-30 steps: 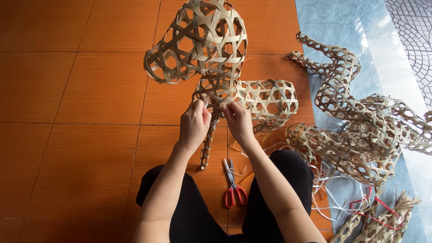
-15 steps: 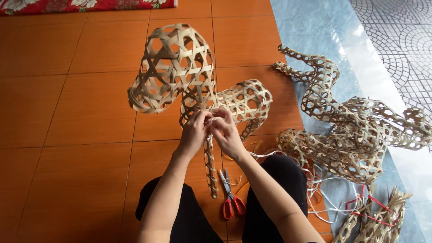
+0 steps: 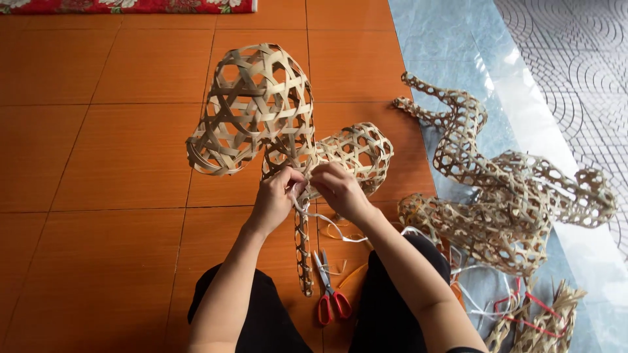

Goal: Trimming excess material from a woven bamboo horse and tying components together with string

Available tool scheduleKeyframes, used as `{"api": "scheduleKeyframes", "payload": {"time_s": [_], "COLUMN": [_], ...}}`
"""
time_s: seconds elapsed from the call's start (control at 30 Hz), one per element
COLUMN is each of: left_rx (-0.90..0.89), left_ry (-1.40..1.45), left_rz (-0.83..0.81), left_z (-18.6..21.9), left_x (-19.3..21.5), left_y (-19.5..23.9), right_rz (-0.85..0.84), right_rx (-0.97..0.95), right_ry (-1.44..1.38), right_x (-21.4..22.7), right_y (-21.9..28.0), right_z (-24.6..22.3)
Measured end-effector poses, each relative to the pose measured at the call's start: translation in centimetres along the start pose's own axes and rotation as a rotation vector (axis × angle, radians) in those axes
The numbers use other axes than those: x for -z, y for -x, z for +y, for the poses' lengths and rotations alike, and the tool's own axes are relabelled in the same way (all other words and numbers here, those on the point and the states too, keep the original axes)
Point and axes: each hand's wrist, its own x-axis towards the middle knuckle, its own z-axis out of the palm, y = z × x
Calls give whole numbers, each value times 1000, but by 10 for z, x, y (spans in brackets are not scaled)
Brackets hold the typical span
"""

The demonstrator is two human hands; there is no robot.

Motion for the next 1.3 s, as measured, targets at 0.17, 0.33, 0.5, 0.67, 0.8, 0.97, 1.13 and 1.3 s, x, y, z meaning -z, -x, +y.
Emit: {"api": "scheduleKeyframes", "payload": {"time_s": [0.17,0.33,0.5,0.67,0.8,0.97,1.13,1.3], "left_rx": [45,-320,-348,-352,-325,-294,-95,68], "left_ry": [106,-426,-461,-495,-489,-505,-207,-54], "left_rz": [-14,199,257,223,224,221,-88,-239], "left_z": [-31,-54,-37,-38,-12,-2,-24,-7], "left_x": [-28,-63,-49,-47,-30,-21,-42,-19], "left_y": [10,8,11,19,15,17,31,18], "right_rz": [25,81,45,37,70,164,121,154], "right_rx": [24,-124,-218,-218,-186,-334,-617,-780], "right_ry": [-214,-324,-449,-437,-182,9,-375,-806], "right_x": [-10,-26,-9,0,-25,-27,-46,-41], "right_y": [9,22,11,10,31,30,42,24], "right_z": [-1,25,6,4,33,37,38,23]}}
